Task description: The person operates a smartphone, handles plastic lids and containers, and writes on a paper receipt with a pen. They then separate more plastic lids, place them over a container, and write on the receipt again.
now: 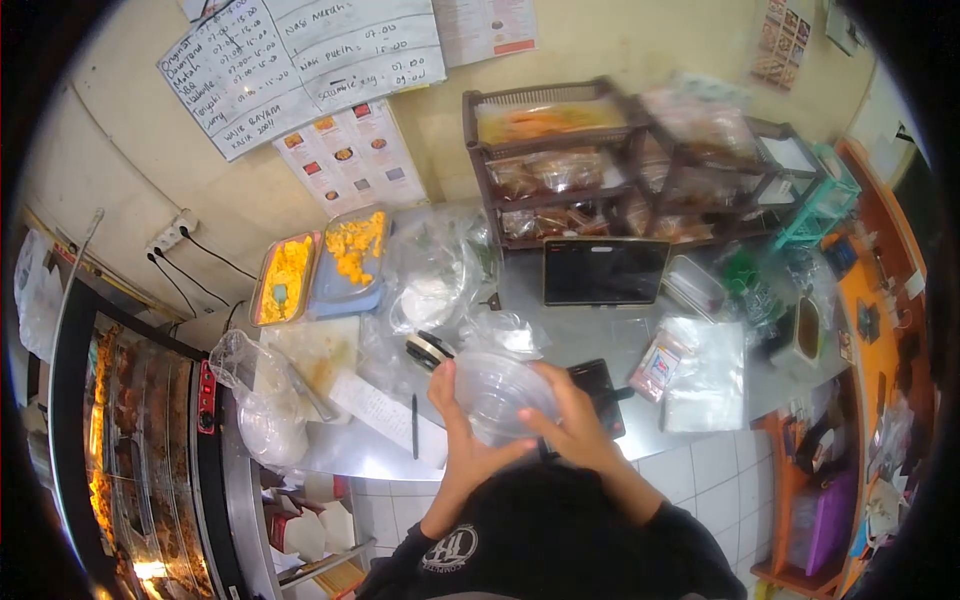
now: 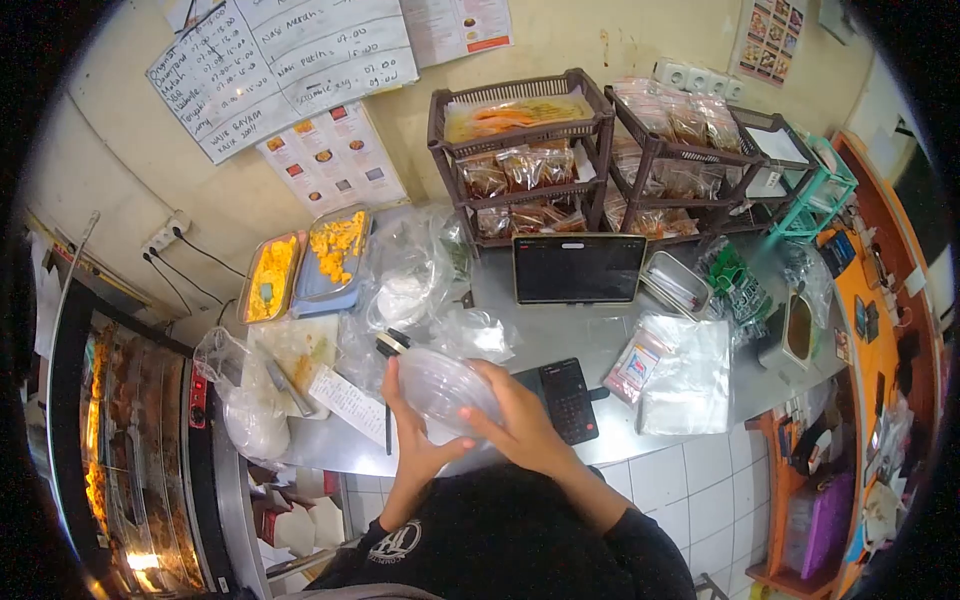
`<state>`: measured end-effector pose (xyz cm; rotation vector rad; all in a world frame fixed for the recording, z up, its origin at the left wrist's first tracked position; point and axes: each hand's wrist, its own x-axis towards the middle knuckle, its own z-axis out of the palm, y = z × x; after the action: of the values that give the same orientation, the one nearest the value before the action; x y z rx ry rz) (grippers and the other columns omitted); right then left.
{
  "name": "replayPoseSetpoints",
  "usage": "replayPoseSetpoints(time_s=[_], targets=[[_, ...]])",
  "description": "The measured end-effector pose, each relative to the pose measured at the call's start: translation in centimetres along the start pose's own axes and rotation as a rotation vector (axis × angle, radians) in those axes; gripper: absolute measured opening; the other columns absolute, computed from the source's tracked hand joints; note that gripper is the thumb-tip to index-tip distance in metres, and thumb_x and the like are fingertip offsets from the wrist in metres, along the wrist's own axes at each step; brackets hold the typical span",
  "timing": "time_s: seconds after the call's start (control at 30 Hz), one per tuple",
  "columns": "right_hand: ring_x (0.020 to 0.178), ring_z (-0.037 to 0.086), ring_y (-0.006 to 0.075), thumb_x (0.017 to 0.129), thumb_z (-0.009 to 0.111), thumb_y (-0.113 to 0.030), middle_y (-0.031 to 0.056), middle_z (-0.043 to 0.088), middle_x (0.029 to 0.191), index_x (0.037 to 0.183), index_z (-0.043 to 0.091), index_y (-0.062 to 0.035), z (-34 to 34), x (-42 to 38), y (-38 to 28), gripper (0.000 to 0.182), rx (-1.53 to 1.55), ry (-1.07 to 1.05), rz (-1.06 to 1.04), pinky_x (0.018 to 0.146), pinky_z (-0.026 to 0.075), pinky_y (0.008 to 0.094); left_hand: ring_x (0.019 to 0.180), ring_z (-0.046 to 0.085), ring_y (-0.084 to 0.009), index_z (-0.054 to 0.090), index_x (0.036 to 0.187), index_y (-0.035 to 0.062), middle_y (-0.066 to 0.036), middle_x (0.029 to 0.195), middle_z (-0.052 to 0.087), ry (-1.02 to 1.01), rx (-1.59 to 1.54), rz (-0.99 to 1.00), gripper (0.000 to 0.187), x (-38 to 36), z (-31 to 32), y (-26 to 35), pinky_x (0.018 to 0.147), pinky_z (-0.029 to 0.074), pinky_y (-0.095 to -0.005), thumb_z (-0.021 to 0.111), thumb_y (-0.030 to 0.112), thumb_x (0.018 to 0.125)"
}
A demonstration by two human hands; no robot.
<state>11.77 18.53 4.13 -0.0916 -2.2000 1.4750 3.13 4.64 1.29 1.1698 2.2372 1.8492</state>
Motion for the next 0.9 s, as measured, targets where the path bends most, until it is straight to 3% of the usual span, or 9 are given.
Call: replayPoseSetpoints(time_s=[0.13, 0.2, 0.33, 0.4, 0.43, 0.47, 0.57, 0.7, 0.9], targets=[[0.105, 0.054, 0.0314, 0.087, 0.055, -0.022, 0.0220, 0.054, 0.112, 0.124, 0.039, -0.0006, 0.6, -0.1, 0.3, 0.046, 0.090, 0.022, 0.122, 0.086, 0.041, 0.0328, 0.124, 0.021, -0.0424, 0.017, 0.137, 0.0061, -0.025, 0.134, 0.010, 0.004, 0.126, 0.002, 0.120, 0.6, -0.2, 2.0, 0.099, 0.026, -0.0512, 0.083, 0.049, 0.047], [0.107, 0.053, 0.0317, 0.088, 0.052, -0.023, 0.0237, 0.052, 0.113, 0.122, 0.041, -0.0012, 0.1, 0.2, 0.2, 0.041, 0.165, -0.011, 0.270, 0.086, 0.041, 0.0331, 0.121, 0.029, -0.0397, 0.029, 0.134, 0.0057, -0.024, 0.131, 0.021, -0.026, 0.403, 0.054, 0.112, 1.1, -0.2, 3.8, 0.098, 0.029, -0.0497, 0.083, 0.048, 0.046], [0.106, 0.054, 0.0272, 0.090, 0.049, -0.023, 0.0198, 0.054, 0.114, 0.122, 0.044, -0.0022, -0.5, 0.2, 1.0, 0.039, 0.192, -0.113, 0.369, 0.086, 0.040, 0.0304, 0.115, 0.039, -0.0348, 0.041, 0.127, 0.0056, -0.020, 0.121, 0.039, -0.104, 0.241, 0.006, 0.097, 1.5, -0.6, 3.3, 0.094, 0.035, -0.0455, 0.084, 0.042, 0.047], [0.105, 0.053, 0.0214, 0.092, 0.046, -0.023, 0.0141, 0.054, 0.115, 0.124, 0.044, -0.0019, -0.2, 0.0, 2.1, 0.039, 0.516, -0.109, 0.451, 0.088, 0.039, 0.0274, 0.104, 0.048, -0.0290, 0.048, 0.121, 0.0043, -0.015, 0.107, 0.048, -0.105, 0.155, -0.215, 0.085, 1.6, -1.0, 2.0, 0.087, 0.040, -0.0392, 0.084, 0.034, 0.050], [0.109, 0.048, 0.0189, 0.094, 0.042, -0.022, 0.0101, 0.049, 0.121, 0.130, 0.039, -0.0015, -0.6, 0.2, 1.5, 0.042, 0.648, -0.144, 0.491, 0.093, 0.035, 0.0264, 0.098, 0.050, -0.0261, 0.052, 0.114, 0.0032, -0.013, 0.103, 0.049, -0.103, 0.116, -0.254, 0.071, 1.5, -1.3, 1.4, 0.084, 0.042, -0.0359, 0.084, 0.026, 0.054], [0.109, 0.048, 0.0189, 0.094, 0.042, -0.022, 0.0101, 0.049, 0.121, 0.130, 0.039, -0.0015, -0.6, -0.1, 1.3, 0.042, 0.648, -0.147, 0.498, 0.093, 0.035, 0.0264, 0.098, 0.050, -0.0261, 0.052, 0.114, 0.0032, -0.013, 0.103, 0.049, -0.102, 0.115, -0.261, 0.071, 1.1, -1.3, 0.7, 0.084, 0.042, -0.0359, 0.084, 0.026, 0.054], [0.116, 0.043, 0.0198, 0.093, 0.043, -0.017, 0.0116, 0.042, 0.129, 0.132, 0.034, 0.0004, -0.7, -0.5, 0.9, 0.043, 0.809, -0.116, 0.424, 0.097, 0.032, 0.0287, 0.099, 0.051, -0.0190, 0.049, 0.113, 0.0012, -0.009, 0.105, 0.050, 0.063, 0.034, -0.263, 0.059, 0.6, -1.4, -0.2, 0.086, 0.041, -0.0314, 0.078, 0.015, 0.063], [0.123, 0.037, 0.0215, 0.087, 0.051, -0.006, 0.0129, 0.036, 0.136, 0.133, 0.031, 0.0019, -0.8, -1.1, 0.0, 0.051, 0.809, -0.176, 0.257, 0.100, 0.029, 0.0325, 0.099, 0.051, -0.0197, 0.046, 0.116, 0.0018, -0.009, 0.107, 0.049, 0.150, -0.165, -0.321, 0.065, -0.1, -1.1, 0.1, 0.086, 0.042, -0.0318, 0.079, 0.016, 0.061], [0.123, 0.038, 0.0233, 0.082, 0.056, -0.002, 0.0142, 0.038, 0.135, 0.131, 0.035, 0.0034, -1.7, -1.8, -0.3, 0.053, 0.694, -0.194, 0.095, 0.100, 0.030, 0.0343, 0.101, 0.048, -0.0198, 0.041, 0.119, 0.0033, -0.010, 0.112, 0.045, 0.283, -0.076, -0.049, 0.075, -0.7, -1.3, 2.4, 0.087, 0.042, -0.0317, 0.082, 0.020, 0.058]])
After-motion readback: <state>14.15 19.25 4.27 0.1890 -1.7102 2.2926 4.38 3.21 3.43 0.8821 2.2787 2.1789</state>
